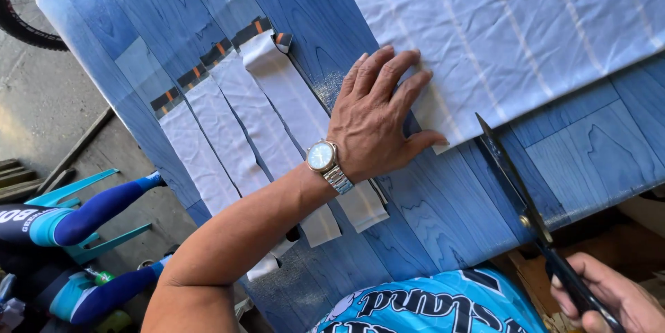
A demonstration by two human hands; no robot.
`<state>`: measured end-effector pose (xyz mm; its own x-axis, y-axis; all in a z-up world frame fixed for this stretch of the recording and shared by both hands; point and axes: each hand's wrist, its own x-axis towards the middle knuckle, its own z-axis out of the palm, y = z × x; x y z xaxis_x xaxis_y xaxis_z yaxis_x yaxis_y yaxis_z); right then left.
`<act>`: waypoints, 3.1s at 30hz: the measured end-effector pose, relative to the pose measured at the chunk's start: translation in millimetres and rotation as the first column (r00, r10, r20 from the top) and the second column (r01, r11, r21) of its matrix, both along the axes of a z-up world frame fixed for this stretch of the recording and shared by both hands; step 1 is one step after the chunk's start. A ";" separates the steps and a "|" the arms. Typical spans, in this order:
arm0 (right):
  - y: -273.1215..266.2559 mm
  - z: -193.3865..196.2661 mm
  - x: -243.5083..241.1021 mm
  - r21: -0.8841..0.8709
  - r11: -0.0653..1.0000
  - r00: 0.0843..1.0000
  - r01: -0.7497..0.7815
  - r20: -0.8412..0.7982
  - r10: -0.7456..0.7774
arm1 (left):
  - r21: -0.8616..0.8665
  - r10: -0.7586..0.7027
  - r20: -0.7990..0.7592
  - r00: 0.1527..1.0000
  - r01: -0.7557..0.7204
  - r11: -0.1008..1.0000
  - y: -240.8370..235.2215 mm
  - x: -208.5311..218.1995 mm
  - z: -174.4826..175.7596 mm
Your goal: Cutting white fabric into multiple thin strips using scissors on a marked table.
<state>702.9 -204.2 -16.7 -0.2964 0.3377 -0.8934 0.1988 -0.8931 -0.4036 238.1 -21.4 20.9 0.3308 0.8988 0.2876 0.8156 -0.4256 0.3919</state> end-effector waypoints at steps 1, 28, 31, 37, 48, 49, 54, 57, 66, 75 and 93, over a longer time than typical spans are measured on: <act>1.0 -5.8 1.8 -0.010 1.000 1.000 -0.014 0.014 0.014 | 0.006 0.005 0.003 1.000 -0.005 1.000 -0.3 0.9 -1.7; 63.9 56.3 -94.9 -0.040 0.992 0.940 -0.124 0.316 0.130 | -0.061 0.021 0.124 0.992 -0.014 0.998 2.2 -2.4 -0.1; 73.0 62.7 -107.1 0.034 0.985 0.953 -0.172 0.261 0.157 | -0.050 0.023 0.139 0.990 -0.016 0.999 2.9 -2.7 1.4; 82.9 62.1 -113.5 0.094 0.963 0.941 -0.254 0.253 0.223 | -0.077 0.016 0.162 0.987 -0.004 0.997 2.5 -3.3 0.9; 92.8 66.3 -128.7 0.012 0.972 0.849 -0.236 0.490 0.200 | -0.074 0.011 0.183 0.983 0.003 0.997 2.2 -6.2 3.6; 96.1 65.1 -127.3 -0.019 0.983 0.879 -0.184 0.443 0.173 | -0.085 0.003 0.188 0.982 0.013 0.996 2.2 -6.3 4.3; 123.1 80.0 -154.7 -0.015 0.953 0.858 -0.303 0.431 0.280 | -0.049 0.006 0.201 0.980 0.004 0.999 2.2 -6.4 4.5; 128.0 78.3 -160.0 0.000 0.942 0.847 -0.335 0.439 0.301 | -0.049 0.013 0.207 0.978 -0.003 0.999 1.9 -7.3 5.0; 128.2 65.8 -159.7 -0.002 0.963 0.811 -0.268 0.539 0.227 | -0.060 0.023 0.203 0.979 -0.011 0.998 2.3 -6.6 5.6; 156.0 58.8 -162.8 0.108 0.951 0.899 -0.289 0.372 0.231 | -0.036 0.035 0.197 0.980 -0.029 0.999 2.2 -7.8 5.9; 189.8 70.4 -191.1 0.245 0.861 0.850 -0.445 0.420 0.319 | -0.048 0.014 0.239 0.971 -0.003 0.999 -1.0 -10.1 3.9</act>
